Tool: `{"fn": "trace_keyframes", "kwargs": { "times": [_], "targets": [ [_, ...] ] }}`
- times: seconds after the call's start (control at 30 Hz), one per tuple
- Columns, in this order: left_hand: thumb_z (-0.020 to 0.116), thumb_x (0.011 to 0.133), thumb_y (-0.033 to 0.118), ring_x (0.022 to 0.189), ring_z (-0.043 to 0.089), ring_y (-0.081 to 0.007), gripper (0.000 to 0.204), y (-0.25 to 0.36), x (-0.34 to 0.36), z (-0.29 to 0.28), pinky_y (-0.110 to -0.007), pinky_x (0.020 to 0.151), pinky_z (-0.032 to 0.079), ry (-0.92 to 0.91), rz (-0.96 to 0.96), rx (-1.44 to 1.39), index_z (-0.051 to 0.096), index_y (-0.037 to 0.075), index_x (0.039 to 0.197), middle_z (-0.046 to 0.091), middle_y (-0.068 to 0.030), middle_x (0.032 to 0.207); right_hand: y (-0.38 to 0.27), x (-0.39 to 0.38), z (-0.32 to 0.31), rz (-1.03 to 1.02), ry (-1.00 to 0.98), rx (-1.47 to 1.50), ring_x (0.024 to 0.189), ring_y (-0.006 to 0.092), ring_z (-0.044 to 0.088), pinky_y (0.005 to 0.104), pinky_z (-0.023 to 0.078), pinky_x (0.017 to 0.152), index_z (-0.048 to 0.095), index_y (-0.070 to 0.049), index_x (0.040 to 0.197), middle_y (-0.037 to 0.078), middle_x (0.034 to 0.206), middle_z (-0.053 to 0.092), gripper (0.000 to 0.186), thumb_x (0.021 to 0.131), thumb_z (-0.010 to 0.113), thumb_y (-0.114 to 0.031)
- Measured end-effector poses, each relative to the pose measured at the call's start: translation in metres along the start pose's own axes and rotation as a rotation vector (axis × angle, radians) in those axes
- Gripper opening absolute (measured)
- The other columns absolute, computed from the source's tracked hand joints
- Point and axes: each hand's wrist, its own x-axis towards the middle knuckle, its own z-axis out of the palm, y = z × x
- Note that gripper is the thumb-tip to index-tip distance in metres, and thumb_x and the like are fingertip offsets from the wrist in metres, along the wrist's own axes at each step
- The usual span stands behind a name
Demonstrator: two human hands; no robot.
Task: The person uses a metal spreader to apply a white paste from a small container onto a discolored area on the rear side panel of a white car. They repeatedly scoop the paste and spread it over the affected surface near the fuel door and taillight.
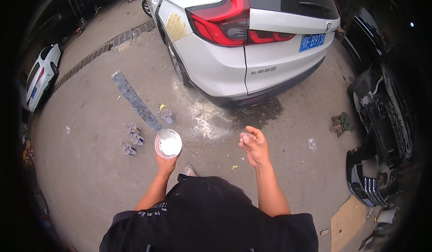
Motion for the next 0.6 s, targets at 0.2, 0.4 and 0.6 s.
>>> {"fn": "trace_keyframes", "kwargs": {
  "times": [0.2,0.4,0.6],
  "targets": [
    [0.078,0.07,0.006,0.115,0.053,-0.0231,0.077,-0.009,-0.002,-0.01,-0.035,0.101,0.04,-0.045,-0.027,0.001,0.038,-0.003,0.135,0.053,-0.0138,0.127,-0.009,0.009,0.023,-0.037,0.029,0.075,0.081,0.0182,0.068,0.0315,0.059,0.072,0.054,-0.005,0.115,0.011,0.096,0.067,0.027,0.089,0.061,0.0],
    [0.077,0.071,0.005,0.116,0.052,-0.023,0.077,0.001,0.002,-0.006,-0.035,0.101,0.04,-0.042,-0.037,-0.033,0.037,-0.002,0.136,0.052,-0.0136,0.128,-0.008,0.011,0.021,0.001,0.039,0.089,0.082,0.0194,0.068,0.0326,0.059,0.071,0.055,-0.006,0.114,0.012,0.096,0.067,0.026,0.089,0.06,0.0],
    [0.079,0.07,0.004,0.111,0.055,-0.0206,0.072,0.0,0.007,-0.008,-0.033,0.097,0.043,-0.087,-0.035,-0.002,0.041,-0.001,0.132,0.055,-0.011,0.122,0.0,0.015,0.013,0.025,0.035,0.075,0.085,0.0176,0.066,0.0325,0.057,0.077,0.057,-0.007,0.113,0.008,0.099,0.066,0.031,0.085,0.062,0.005]
  ]
}}
